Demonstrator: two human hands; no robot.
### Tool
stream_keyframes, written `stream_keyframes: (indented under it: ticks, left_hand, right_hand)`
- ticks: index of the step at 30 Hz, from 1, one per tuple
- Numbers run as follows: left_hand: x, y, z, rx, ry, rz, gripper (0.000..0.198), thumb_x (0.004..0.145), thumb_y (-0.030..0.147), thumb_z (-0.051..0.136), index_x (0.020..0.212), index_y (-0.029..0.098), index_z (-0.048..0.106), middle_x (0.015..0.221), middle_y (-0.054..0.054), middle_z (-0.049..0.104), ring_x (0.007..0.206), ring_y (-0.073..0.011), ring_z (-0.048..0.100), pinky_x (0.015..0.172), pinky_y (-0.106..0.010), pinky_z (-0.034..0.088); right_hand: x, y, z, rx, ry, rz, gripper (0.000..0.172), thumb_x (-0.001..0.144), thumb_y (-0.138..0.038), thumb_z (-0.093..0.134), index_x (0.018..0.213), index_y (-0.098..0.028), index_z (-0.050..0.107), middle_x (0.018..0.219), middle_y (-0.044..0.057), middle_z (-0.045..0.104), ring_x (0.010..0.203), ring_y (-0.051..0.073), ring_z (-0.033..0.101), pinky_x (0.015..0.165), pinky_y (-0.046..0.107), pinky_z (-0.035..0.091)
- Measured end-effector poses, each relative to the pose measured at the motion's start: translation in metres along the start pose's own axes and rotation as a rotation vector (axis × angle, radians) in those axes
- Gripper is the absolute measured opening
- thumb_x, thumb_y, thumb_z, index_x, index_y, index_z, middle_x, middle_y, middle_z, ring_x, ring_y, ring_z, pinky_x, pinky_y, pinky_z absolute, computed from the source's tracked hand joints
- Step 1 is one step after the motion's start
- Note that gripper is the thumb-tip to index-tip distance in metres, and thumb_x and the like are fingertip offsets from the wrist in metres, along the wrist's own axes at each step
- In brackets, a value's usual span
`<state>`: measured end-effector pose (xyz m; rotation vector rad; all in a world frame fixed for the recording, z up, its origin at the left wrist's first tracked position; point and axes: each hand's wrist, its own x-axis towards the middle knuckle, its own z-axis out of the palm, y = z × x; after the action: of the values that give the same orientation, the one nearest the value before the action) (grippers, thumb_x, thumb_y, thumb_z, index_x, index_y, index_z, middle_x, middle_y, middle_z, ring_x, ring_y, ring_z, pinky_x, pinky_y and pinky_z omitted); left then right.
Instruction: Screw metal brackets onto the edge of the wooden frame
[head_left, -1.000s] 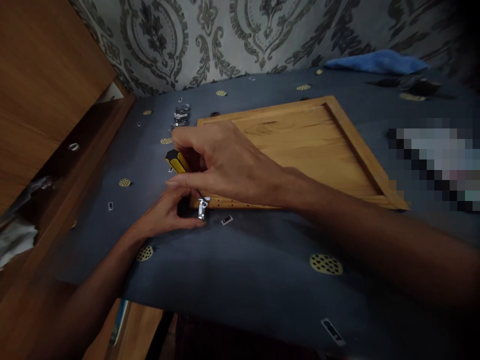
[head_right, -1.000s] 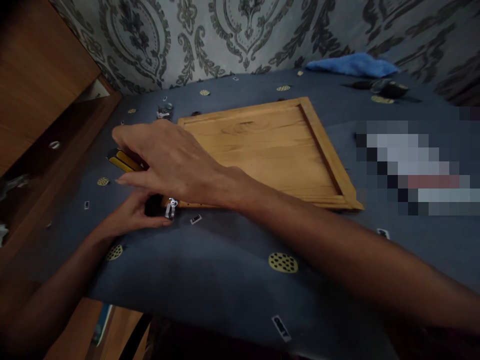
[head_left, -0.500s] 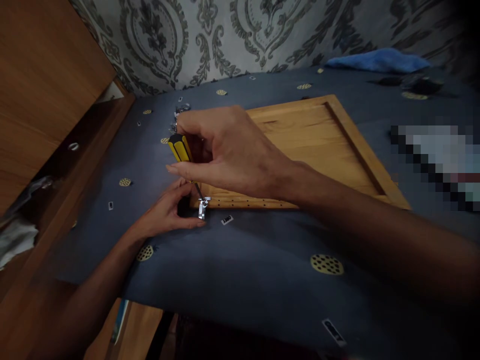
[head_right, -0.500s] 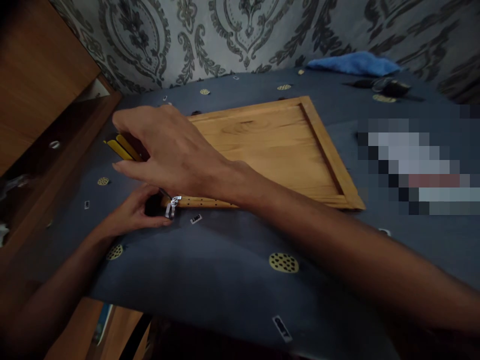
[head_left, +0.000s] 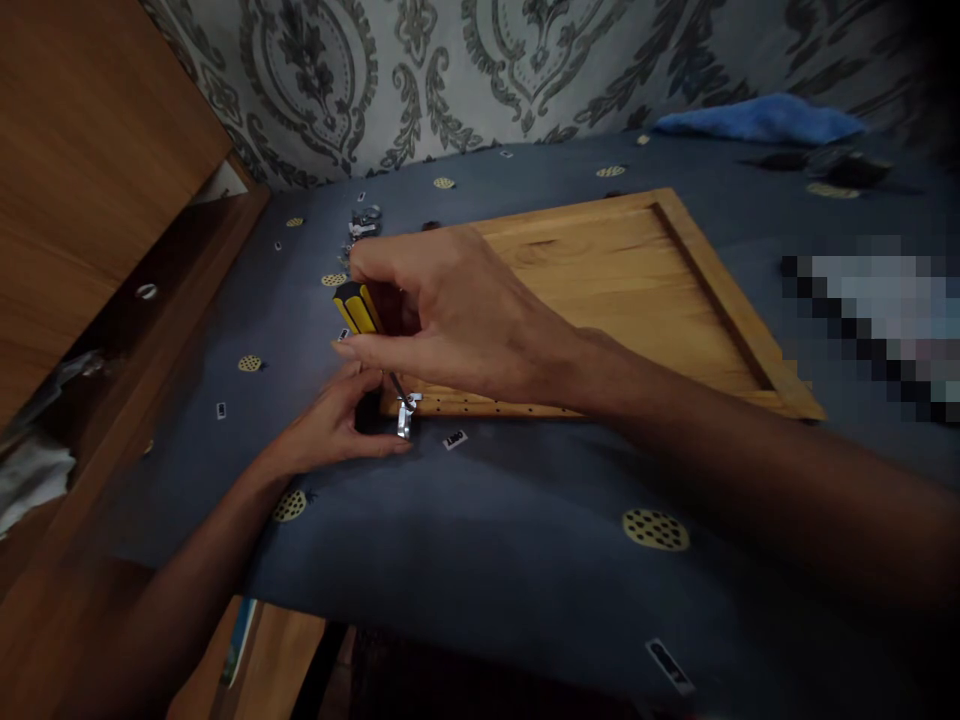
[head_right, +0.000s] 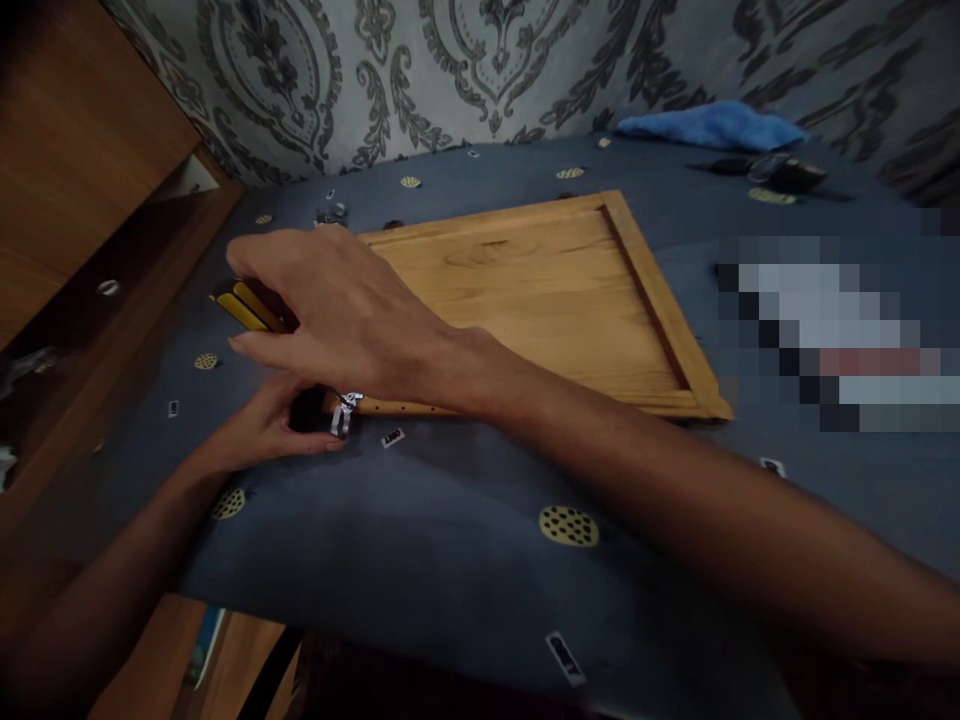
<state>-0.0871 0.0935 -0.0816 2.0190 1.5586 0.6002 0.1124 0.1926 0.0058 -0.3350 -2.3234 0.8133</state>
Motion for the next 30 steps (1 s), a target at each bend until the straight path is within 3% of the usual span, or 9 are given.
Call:
stream_keyframes:
  ticks: [11, 19, 24, 27, 30]
  left_hand:
    - [-0.001, 0.000, -0.001, -0.007, -0.009, -0.004, 0.045, 0.078, 0.060, 0.083, 0.092, 0.021, 0.066, 0.098, -0.005, 0.068, 0.102, -0.0302, 0.063, 0.096, -0.047, 0.054]
    - [-0.002, 0.001, -0.001, -0.003, -0.005, -0.017, 0.045, 0.077, 0.059, 0.084, 0.095, 0.020, 0.068, 0.106, -0.007, 0.070, 0.106, -0.0307, 0.064, 0.098, -0.047, 0.054]
    - [-0.001, 0.000, -0.001, -0.010, 0.007, -0.002, 0.046, 0.077, 0.059, 0.085, 0.095, 0.020, 0.069, 0.111, -0.008, 0.071, 0.108, -0.0307, 0.064, 0.098, -0.046, 0.054]
    - [-0.002, -0.004, 0.002, -0.040, 0.025, 0.006, 0.053, 0.075, 0.060, 0.086, 0.107, 0.022, 0.070, 0.122, -0.009, 0.070, 0.118, -0.0335, 0.063, 0.107, -0.050, 0.051]
    - [-0.004, -0.007, 0.004, -0.075, 0.018, -0.031, 0.065, 0.075, 0.063, 0.085, 0.123, 0.021, 0.067, 0.127, -0.010, 0.068, 0.122, -0.0354, 0.063, 0.109, -0.054, 0.051]
  right_hand:
    - [0.001, 0.001, 0.000, -0.139, -0.083, -0.038, 0.043, 0.092, -0.021, 0.073, 0.071, -0.022, 0.035, 0.070, -0.006, 0.051, 0.068, 0.011, 0.044, 0.069, 0.030, 0.032]
    - [0.002, 0.001, -0.013, -0.131, -0.182, -0.096, 0.041, 0.092, -0.016, 0.071, 0.071, -0.022, 0.036, 0.077, -0.004, 0.049, 0.078, 0.013, 0.047, 0.075, 0.030, 0.034]
    - [0.004, -0.005, -0.021, -0.130, -0.257, -0.085, 0.031, 0.093, -0.011, 0.071, 0.073, -0.019, 0.048, 0.077, -0.004, 0.050, 0.083, 0.014, 0.048, 0.078, 0.029, 0.034]
    - [0.002, -0.004, -0.020, -0.080, -0.248, -0.087, 0.030, 0.091, -0.013, 0.074, 0.074, -0.019, 0.050, 0.074, -0.005, 0.050, 0.078, 0.012, 0.047, 0.075, 0.029, 0.033]
    - [-0.002, -0.002, -0.009, 0.023, -0.174, -0.034, 0.039, 0.091, -0.021, 0.077, 0.073, -0.021, 0.042, 0.069, -0.007, 0.048, 0.070, 0.011, 0.045, 0.070, 0.029, 0.032]
